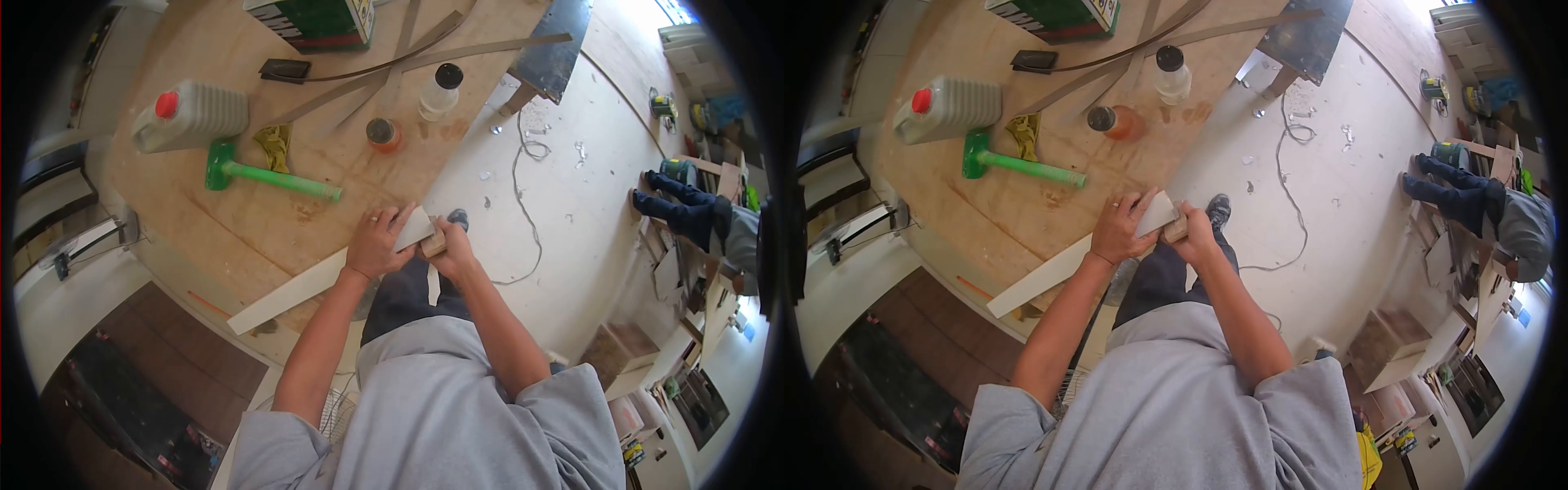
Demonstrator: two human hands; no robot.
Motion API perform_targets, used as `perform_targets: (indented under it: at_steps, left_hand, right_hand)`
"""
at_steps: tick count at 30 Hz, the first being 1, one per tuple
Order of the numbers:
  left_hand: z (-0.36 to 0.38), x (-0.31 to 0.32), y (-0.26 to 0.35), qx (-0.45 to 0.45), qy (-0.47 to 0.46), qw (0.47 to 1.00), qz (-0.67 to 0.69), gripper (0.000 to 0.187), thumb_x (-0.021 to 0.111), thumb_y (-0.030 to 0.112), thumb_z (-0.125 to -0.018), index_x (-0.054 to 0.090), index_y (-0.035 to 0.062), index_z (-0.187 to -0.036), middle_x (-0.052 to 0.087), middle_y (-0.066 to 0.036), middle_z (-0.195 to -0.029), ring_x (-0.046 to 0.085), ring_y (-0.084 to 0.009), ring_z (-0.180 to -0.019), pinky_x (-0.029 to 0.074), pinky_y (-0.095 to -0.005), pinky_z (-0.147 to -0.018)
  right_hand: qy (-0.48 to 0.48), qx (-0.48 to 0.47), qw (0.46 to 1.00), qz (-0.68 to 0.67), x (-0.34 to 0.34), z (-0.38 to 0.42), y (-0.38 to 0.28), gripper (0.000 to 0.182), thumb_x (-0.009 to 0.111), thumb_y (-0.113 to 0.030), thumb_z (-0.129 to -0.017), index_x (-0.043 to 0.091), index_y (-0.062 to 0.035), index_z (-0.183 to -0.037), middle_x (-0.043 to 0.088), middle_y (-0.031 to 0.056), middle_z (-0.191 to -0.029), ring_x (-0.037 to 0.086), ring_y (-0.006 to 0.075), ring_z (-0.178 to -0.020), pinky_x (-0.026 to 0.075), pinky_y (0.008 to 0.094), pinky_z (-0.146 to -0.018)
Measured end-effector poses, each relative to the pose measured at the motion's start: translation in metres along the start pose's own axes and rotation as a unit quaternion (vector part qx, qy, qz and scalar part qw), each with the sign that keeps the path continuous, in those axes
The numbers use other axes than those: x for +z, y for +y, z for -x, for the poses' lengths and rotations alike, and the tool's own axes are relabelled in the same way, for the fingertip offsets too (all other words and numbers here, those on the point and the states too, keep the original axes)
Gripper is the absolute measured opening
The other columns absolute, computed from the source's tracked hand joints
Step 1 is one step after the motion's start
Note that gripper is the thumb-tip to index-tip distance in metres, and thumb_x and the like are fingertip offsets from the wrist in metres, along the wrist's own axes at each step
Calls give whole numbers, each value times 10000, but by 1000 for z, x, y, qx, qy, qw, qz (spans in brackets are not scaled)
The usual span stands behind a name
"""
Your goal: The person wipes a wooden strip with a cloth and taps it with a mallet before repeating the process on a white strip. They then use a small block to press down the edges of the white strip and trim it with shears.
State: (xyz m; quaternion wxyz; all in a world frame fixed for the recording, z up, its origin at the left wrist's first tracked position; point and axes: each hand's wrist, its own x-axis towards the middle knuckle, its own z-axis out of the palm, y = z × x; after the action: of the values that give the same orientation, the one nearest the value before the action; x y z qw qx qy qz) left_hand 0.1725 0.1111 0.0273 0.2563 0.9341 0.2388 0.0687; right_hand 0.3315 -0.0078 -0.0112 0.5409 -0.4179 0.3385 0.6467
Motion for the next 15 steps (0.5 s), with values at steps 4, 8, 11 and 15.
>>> perform_targets:
  at_steps: [4,8,11,15]
  left_hand:
    - [1,4,-3,17,5,1000,-17,895,827,377,-784,516,110,-1579,562,-99,-1222,553,-297,-1079,468,-438,-1016]
    - [1,4,-4,23,7,1000,-14,882,811,378,-803,511,97,-1582,564,-98,-1226,552,-295,-1082,458,-433,-1026]
    - [1,1,-2,17,-4,1000,-11,869,793,387,-823,505,93,-1588,566,-101,-1235,551,-296,-1081,453,-434,-1027]
    - [0,0,-2,12,-5,1000,-8,859,774,408,-842,502,90,-1592,568,-106,-1248,548,-299,-1070,448,-439,-1021]
  right_hand:
    - [29,-30,999,18,-4,-5,7,335,416,-339,-1147,568,-104,-1331,639,89,-1227,627,271,-1069,532,459,-819]
    - [53,-36,998,3,-2,-3,11,336,426,-341,-1142,571,-105,-1333,644,90,-1227,633,274,-1081,537,483,-837]
    - [73,-27,997,7,17,14,7,348,418,-350,-1141,571,-107,-1339,647,95,-1247,636,286,-1115,538,510,-873]
    - [80,-31,996,26,18,14,7,369,393,-363,-1147,563,-109,-1355,644,106,-1283,635,303,-1157,533,534,-910]
